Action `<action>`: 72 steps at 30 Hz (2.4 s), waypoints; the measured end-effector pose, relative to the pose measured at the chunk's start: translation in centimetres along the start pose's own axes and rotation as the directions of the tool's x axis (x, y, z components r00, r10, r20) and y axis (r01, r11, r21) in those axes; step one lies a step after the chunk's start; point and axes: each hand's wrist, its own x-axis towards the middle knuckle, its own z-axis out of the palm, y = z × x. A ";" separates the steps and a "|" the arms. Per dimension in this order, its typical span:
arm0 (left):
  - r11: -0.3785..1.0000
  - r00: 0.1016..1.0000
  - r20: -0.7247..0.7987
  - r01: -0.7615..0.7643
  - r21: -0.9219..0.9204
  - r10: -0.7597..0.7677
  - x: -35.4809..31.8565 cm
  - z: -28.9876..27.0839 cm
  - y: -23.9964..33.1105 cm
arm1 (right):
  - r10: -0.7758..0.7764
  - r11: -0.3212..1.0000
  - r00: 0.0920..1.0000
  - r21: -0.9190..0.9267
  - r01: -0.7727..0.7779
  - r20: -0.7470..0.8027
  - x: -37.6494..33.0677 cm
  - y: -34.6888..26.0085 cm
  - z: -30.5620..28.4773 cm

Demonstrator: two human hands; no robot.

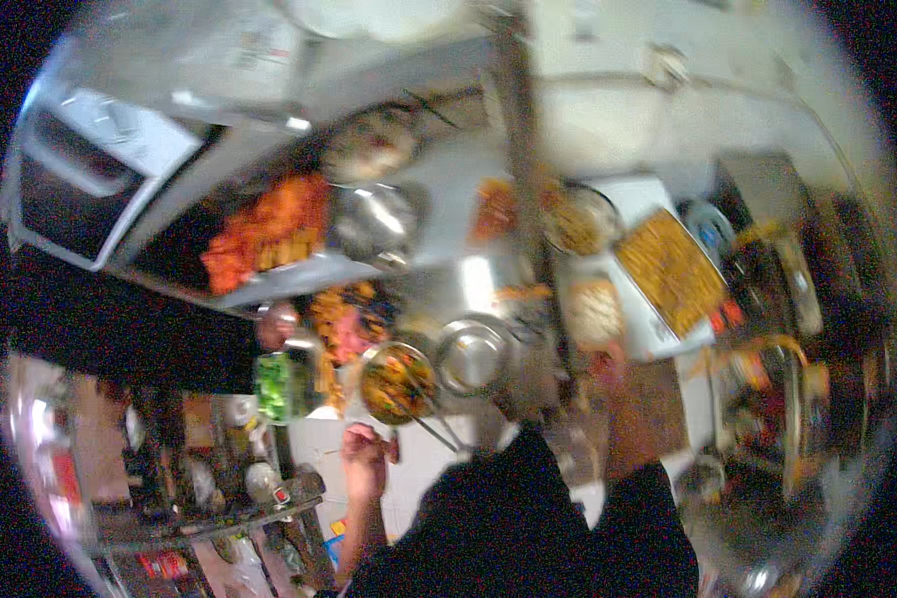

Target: The person assembles a takeout meal by scooping rice into a container, adding cooked vegetables and fried items from a pot, and placing the container into a microwave. They use tongs, a rice paddle, and scissors during the process.

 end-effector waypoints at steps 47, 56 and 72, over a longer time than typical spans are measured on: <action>0.405 0.404 -0.081 -0.844 0.353 0.911 7.2 2.7 40.1 | -0.331 -0.050 0.815 -0.871 0.489 0.476 -20.8 6.5 29.6; 0.036 -0.132 -0.220 -0.779 0.626 0.967 3.4 -19.5 41.6 | -0.098 -0.240 0.303 -0.319 0.917 0.948 -25.2 12.0 60.9; 0.568 0.622 0.320 -0.783 0.254 0.714 17.0 -14.3 39.3 | -0.144 -0.880 0.203 -0.220 0.421 0.968 -23.7 16.2 97.6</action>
